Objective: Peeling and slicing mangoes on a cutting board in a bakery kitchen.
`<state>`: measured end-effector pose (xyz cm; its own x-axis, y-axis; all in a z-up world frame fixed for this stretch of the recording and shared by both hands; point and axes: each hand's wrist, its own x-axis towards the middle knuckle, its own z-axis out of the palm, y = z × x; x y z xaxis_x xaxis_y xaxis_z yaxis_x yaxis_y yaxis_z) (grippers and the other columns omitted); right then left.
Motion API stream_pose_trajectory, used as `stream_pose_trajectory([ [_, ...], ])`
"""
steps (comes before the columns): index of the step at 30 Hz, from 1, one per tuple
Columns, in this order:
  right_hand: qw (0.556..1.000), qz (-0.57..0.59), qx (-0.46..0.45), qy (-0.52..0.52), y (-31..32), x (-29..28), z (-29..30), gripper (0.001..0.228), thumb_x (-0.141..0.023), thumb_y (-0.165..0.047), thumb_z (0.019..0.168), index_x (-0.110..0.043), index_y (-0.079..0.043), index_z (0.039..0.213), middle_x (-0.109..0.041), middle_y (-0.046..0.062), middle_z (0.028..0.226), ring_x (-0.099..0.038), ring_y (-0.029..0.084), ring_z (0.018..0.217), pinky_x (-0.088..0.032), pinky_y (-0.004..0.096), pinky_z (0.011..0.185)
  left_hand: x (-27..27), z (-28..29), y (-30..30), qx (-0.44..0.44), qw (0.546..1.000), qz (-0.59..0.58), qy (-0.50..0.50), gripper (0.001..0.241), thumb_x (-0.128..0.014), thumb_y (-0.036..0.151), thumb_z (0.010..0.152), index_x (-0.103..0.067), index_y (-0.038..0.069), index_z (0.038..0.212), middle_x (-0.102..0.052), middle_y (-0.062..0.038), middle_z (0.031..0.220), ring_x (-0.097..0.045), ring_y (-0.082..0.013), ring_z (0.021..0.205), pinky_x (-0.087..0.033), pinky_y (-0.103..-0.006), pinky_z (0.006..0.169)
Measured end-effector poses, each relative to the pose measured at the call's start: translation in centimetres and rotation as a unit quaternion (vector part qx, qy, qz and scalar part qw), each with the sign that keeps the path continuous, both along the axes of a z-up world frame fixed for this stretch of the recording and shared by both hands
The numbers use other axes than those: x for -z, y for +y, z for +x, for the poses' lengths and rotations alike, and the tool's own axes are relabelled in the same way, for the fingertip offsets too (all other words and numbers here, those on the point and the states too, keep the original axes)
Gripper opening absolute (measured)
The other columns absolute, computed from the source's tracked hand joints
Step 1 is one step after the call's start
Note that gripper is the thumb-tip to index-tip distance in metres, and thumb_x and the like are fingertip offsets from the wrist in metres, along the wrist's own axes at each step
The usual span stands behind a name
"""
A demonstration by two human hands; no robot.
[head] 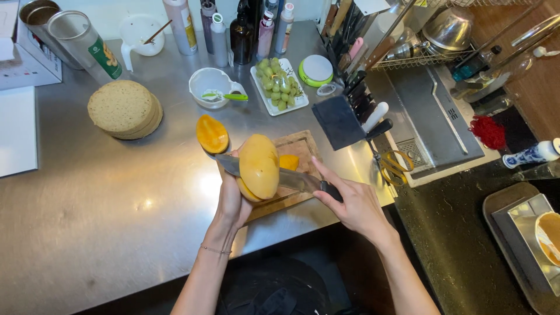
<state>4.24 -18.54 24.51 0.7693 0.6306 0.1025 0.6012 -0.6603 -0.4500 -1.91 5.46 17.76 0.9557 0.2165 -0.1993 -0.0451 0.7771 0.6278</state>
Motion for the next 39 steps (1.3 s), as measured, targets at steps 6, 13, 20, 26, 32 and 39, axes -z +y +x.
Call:
stream_pose_trajectory([
  [6, 0.999, -0.025, -0.025, 0.006, 2.5, -0.1, 0.5, 0.067, -0.068, -0.044, 0.091, -0.043, -0.037, 0.153, -0.078, 0.010, 0.104, -0.073, 0.035, 0.086, -0.056, 0.042, 0.075, 0.5, -0.4, -0.8, -0.008, 0.998, 0.054, -0.026, 0.058, -0.032, 0.039, 0.108, -0.037, 0.007, 0.156, -0.052, -0.010, 0.152, -0.055, -0.0199, 0.137, -0.047, -0.0376, 0.114],
  [13, 0.999, -0.026, -0.024, 0.030, 3.3, -1.2, 1.1, 0.067, -0.067, -0.043, 0.091, -0.043, -0.038, 0.153, -0.078, 0.013, 0.102, -0.074, 0.035, 0.085, -0.057, 0.043, 0.078, 0.0, -0.8, 1.3, 0.016, 0.998, 0.040, -0.046, 0.062, -0.025, 0.044, 0.109, -0.037, 0.005, 0.156, -0.054, -0.014, 0.148, -0.057, -0.0253, 0.133, -0.049, -0.0414, 0.111],
  [20, 1.000, -0.007, -0.020, -0.004, 2.8, -0.4, 1.5, 0.065, -0.065, -0.042, 0.093, -0.043, -0.038, 0.153, -0.077, 0.014, 0.104, -0.073, 0.036, 0.086, -0.057, 0.044, 0.076, -1.2, -0.2, 1.5, 0.024, 0.995, 0.069, -0.061, 0.062, -0.022, 0.043, 0.108, -0.032, 0.007, 0.158, -0.049, -0.013, 0.152, -0.053, -0.0251, 0.137, -0.047, -0.0417, 0.113],
  [26, 1.000, -0.023, 0.006, 0.002, 4.2, -1.7, 1.5, 0.065, -0.066, -0.042, 0.093, -0.043, -0.038, 0.154, -0.077, 0.013, 0.098, -0.072, 0.035, 0.080, -0.056, 0.043, 0.074, -1.2, -0.2, 1.7, 0.071, 0.993, 0.054, -0.073, 0.060, -0.019, 0.034, 0.107, -0.027, 0.009, 0.161, -0.044, -0.012, 0.158, -0.049, -0.0242, 0.142, -0.044, -0.0406, 0.116],
  [32, 0.990, 0.022, -0.013, -0.140, 4.6, -5.0, 0.5, 0.068, -0.073, -0.041, 0.089, -0.050, -0.028, 0.151, -0.077, 0.008, 0.095, -0.071, 0.026, 0.074, -0.053, 0.037, 0.067, 0.6, -1.0, 3.1, 0.116, 0.988, -0.002, -0.103, 0.066, -0.033, 0.043, 0.104, -0.029, 0.008, 0.160, -0.045, -0.016, 0.157, -0.050, -0.0280, 0.141, -0.045, -0.0449, 0.115],
  [39, 0.938, 0.034, -0.054, -0.341, 4.5, -8.5, 0.0, 0.070, -0.078, -0.046, 0.086, -0.059, -0.014, 0.145, -0.061, 0.005, 0.075, -0.058, 0.023, 0.063, -0.047, 0.037, 0.061, -5.4, -0.4, 6.8, 0.368, 0.890, -0.056, -0.262, 0.099, -0.083, 0.052, 0.087, -0.041, -0.007, 0.154, -0.058, -0.029, 0.140, -0.065, -0.0393, 0.125, -0.054, -0.0509, 0.112],
])
